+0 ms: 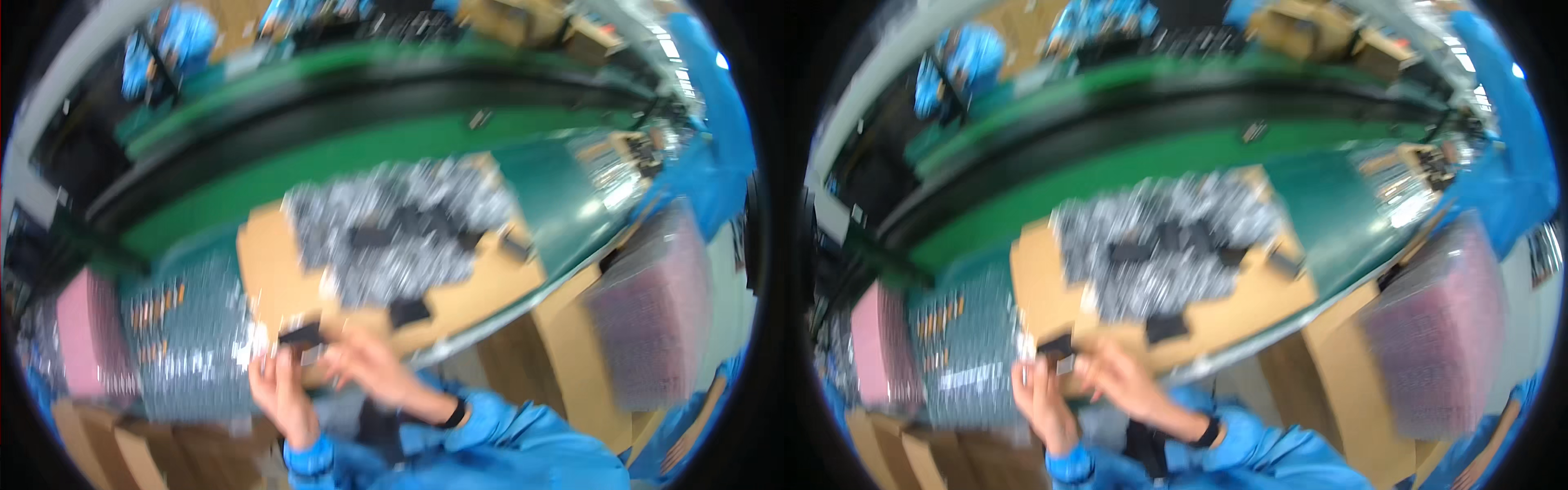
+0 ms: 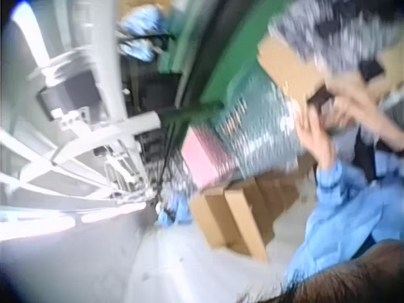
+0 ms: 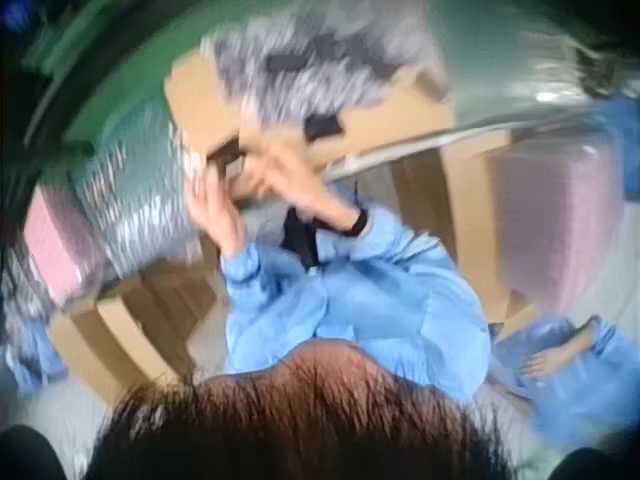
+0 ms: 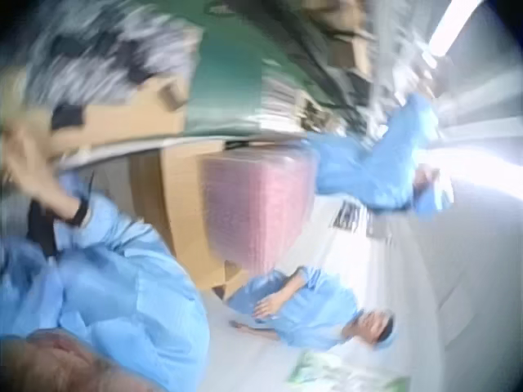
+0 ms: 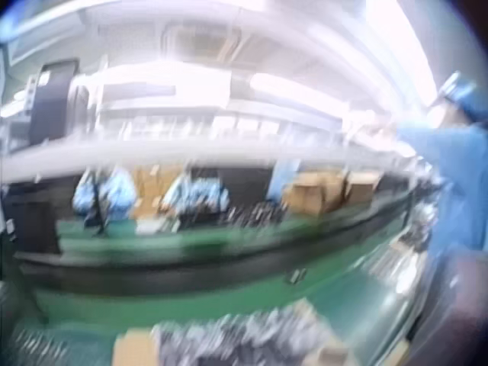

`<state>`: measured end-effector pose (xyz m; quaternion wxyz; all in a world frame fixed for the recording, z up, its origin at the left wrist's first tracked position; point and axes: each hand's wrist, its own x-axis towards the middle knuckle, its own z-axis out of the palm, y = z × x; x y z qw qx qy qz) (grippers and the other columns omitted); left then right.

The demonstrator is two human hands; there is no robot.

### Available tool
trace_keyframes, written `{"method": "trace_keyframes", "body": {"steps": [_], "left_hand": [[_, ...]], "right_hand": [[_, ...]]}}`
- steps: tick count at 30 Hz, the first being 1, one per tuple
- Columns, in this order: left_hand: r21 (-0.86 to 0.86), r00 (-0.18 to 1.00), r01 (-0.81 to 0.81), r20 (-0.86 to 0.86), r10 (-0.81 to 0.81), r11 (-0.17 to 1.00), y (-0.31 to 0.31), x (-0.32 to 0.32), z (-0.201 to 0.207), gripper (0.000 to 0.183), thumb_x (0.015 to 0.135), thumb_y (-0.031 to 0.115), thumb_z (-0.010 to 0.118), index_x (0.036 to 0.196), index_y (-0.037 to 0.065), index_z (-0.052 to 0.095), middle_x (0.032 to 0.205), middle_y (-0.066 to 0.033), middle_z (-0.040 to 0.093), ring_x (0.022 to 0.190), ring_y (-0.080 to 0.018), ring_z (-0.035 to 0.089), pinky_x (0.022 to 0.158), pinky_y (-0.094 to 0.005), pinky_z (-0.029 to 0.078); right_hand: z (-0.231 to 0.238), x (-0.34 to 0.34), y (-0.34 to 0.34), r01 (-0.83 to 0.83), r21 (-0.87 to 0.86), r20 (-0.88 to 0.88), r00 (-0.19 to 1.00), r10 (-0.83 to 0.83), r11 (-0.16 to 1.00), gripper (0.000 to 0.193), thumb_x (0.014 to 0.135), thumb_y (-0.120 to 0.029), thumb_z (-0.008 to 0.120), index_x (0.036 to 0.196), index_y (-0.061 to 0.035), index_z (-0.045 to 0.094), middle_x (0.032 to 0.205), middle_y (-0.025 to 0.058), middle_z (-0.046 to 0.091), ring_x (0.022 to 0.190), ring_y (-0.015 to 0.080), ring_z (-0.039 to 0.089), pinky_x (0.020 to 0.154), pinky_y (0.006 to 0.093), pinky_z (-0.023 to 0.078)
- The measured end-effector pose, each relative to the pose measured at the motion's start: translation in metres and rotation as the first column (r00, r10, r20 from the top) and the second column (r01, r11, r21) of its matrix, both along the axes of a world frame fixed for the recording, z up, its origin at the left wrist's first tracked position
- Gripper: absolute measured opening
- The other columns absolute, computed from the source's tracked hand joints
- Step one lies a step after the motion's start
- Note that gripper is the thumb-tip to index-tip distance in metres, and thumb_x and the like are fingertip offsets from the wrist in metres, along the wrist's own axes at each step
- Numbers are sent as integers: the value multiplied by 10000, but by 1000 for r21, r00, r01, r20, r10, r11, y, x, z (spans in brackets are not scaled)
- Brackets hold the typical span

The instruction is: Applying adhesive labels or components to black plastic electronic housings.

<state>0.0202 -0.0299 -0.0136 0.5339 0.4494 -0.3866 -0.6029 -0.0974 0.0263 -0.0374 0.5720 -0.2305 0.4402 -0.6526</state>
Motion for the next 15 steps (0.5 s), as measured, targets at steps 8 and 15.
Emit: {"method": "trace_keyframes", "body": {"steps": [8,15], "left_hand": [[8,999,-30,-16,30,1000,-9,-2,-19,182,925,28,671,1058,56,549,843,-69,663,761,-111,564,713,-271,457],[-9,999,-20,43,21,1000,4,5,-24,188,902,26,711,1021,8,567,899,-105,682,795,-109,638,712,-234,509]], "right_hand": [[9,-13,15,-113,208,85,992,97,972,335,976,-189,646,1233,8,560,934,132,689,708,151,679,535,239,500],[-6,1,9,-3,195,46,999,-6,981,222,968,-169,661,1030,44,651,799,107,694,642,130,668,521,234,495]]}}
